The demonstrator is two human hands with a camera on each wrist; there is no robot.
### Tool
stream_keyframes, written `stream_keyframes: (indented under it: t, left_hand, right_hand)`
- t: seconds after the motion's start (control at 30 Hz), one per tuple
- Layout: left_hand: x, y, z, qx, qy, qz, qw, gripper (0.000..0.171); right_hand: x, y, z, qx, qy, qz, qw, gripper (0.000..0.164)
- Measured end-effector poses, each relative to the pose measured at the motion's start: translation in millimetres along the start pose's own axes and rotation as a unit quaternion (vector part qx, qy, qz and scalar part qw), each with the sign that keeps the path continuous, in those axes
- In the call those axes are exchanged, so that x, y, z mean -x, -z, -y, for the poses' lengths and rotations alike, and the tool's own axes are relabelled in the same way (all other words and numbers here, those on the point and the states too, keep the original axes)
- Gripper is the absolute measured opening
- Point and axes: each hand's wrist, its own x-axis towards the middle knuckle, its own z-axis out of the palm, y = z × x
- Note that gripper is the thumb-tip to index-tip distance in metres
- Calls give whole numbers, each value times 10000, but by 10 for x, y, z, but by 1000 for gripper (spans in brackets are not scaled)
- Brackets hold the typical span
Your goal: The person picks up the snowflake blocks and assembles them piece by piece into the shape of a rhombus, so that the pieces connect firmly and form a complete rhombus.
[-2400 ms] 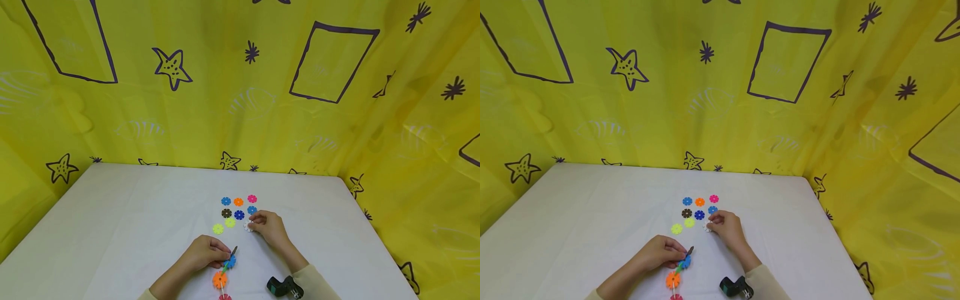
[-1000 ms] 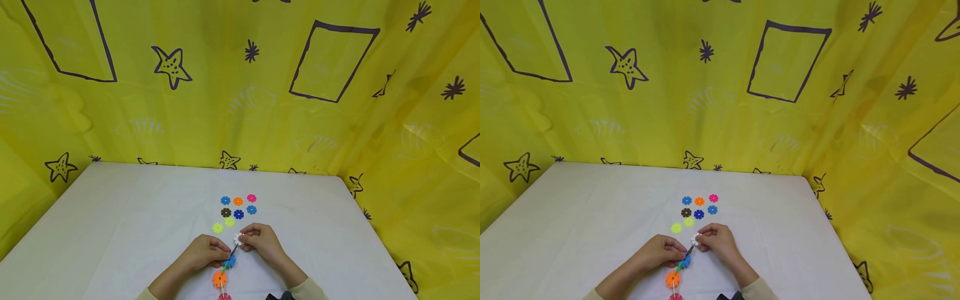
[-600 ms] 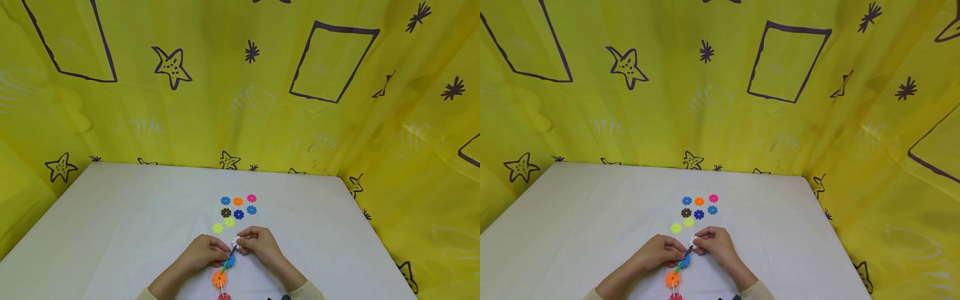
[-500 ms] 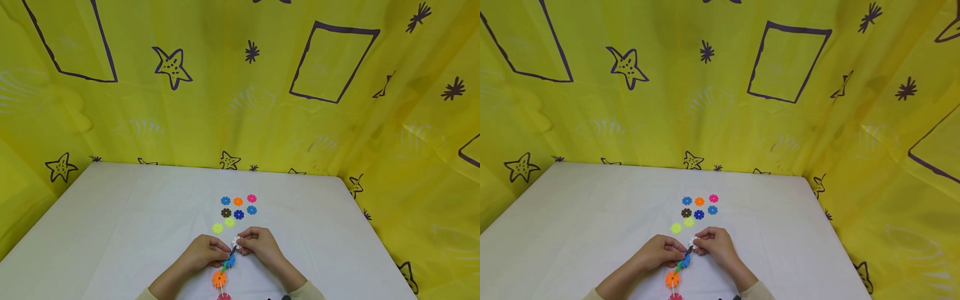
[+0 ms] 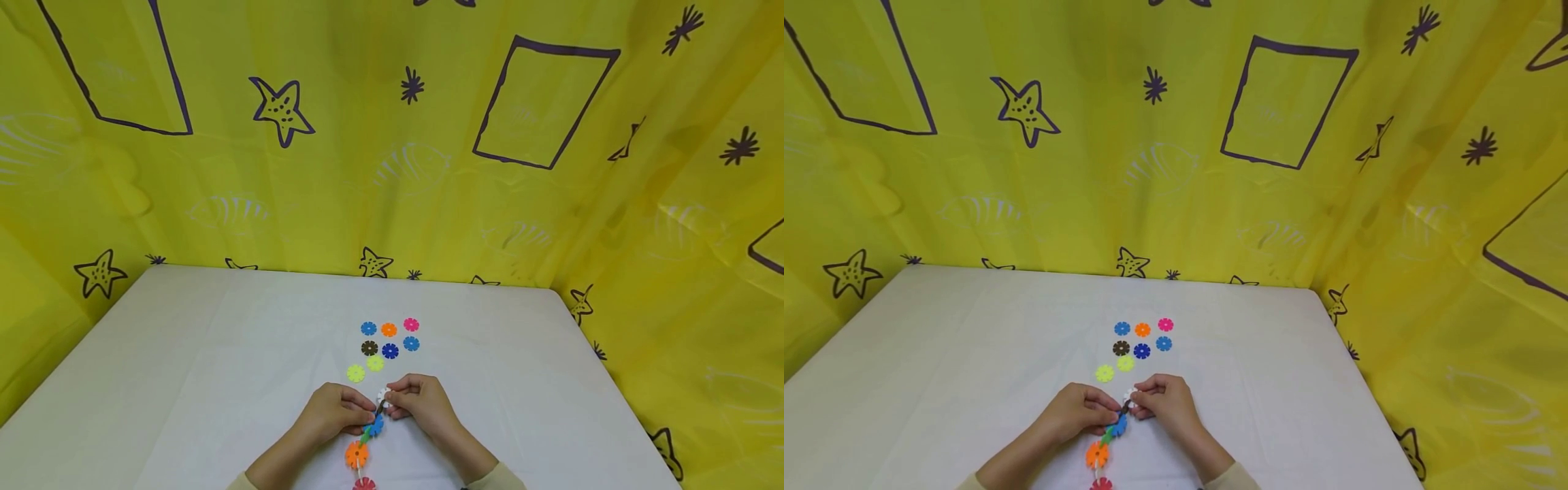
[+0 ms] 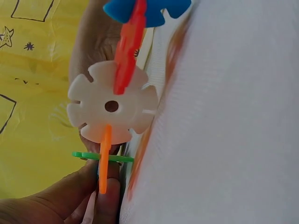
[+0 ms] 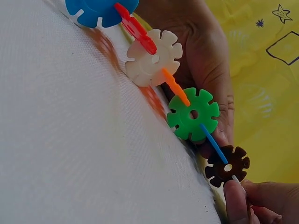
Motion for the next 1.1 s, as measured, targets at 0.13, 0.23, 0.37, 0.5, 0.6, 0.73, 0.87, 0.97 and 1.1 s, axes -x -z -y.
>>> stream_keyframes:
  t: [0.13, 0.23, 0.37, 0.5, 0.6, 0.73, 0.87, 0.97, 1.1]
  left_hand:
    - [4, 1, -13, 11, 19, -2, 10000, 16]
    - [-5, 3, -17, 41, 15, 54, 10000, 15]
    - [-18, 8, -19, 65, 43, 123, 9999, 16]
    - [-21, 11, -22, 26, 83, 122, 9999, 17]
    - [-23, 10, -23, 8, 93, 116, 9999, 17]
    - [-24, 8, -28, 0, 107, 117, 9999, 17]
    - [-28, 15, -26, 30, 118, 134, 9998, 19]
    - [-35, 26, -15, 92, 132, 114, 9998, 20]
    - [-44, 40, -8, 210, 193, 14, 9996, 23]
  right_hand:
    - [3, -1, 5, 1, 31, -7, 10000, 25]
    - [1, 3, 13, -34, 19, -3, 10000, 25]
    - [2, 9, 26, -70, -14, 25, 10000, 26]
    - [1, 19, 24, -38, -51, 62, 10000, 27]
    - [-6, 27, 16, -30, -71, 81, 9999, 28]
    - [-15, 40, 5, -30, -85, 99, 9999, 28]
    - [-11, 46, 8, -14, -75, 143, 9999, 26]
    - [-10, 47, 15, -27, -74, 171, 9998, 25]
    - [-18, 50, 5, -35, -71, 183, 9998, 24]
